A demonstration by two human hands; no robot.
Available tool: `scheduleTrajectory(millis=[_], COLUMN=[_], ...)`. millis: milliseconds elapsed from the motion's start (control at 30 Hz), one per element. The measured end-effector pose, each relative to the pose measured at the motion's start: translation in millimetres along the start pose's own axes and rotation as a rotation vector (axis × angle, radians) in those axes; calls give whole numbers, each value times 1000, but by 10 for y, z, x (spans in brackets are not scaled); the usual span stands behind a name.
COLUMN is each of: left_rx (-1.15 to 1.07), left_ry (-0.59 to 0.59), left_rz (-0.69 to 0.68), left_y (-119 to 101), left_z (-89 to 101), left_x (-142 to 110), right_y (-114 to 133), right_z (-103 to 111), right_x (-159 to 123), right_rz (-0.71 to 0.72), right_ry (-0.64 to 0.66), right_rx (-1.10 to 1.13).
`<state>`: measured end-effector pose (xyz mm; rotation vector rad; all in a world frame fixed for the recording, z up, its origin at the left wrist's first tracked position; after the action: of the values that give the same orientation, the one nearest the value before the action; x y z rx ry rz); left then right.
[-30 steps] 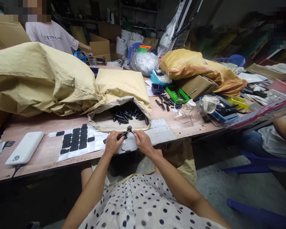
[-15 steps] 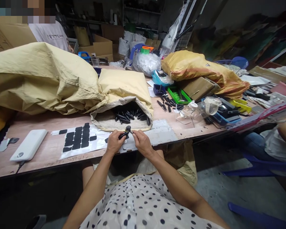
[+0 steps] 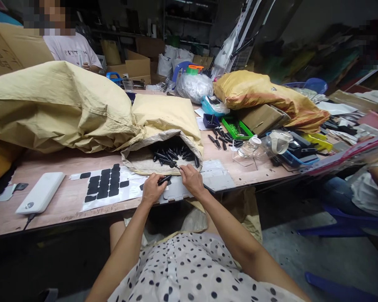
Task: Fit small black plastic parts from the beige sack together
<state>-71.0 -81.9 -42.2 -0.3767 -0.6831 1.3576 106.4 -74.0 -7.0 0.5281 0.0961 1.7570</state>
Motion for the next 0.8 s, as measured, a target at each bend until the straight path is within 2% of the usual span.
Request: scheduleTrajectory(millis=[167, 400, 633, 800], left_rx=[47, 43, -8, -33], left_ry=[2, 0, 80, 114], left_rz=[-9, -83, -198, -193], left_y=[-11, -49, -226, -246], left_z=[-17, 38, 28, 77], left_x=[-6, -31, -278, -301], right_y=[-116, -110, -131, -132], right_z=[-109, -157, -176, -187], right_x=[64, 28, 43, 40], right_rz=[54, 69, 54, 59], right_ry=[38, -3, 1, -12], right_rx=[-163, -165, -180, -181])
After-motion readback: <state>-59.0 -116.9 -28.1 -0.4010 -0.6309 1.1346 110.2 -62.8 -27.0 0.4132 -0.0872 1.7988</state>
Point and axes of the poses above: each hand's wrist, its own x-axis towards the middle knuckle, its own z-axis out of the back of the hand, y = z × x, the point moved 8 cm from there along x, towards the middle knuckle, and after that the axes turned 5 degrees about x, right-handed, at the moved point
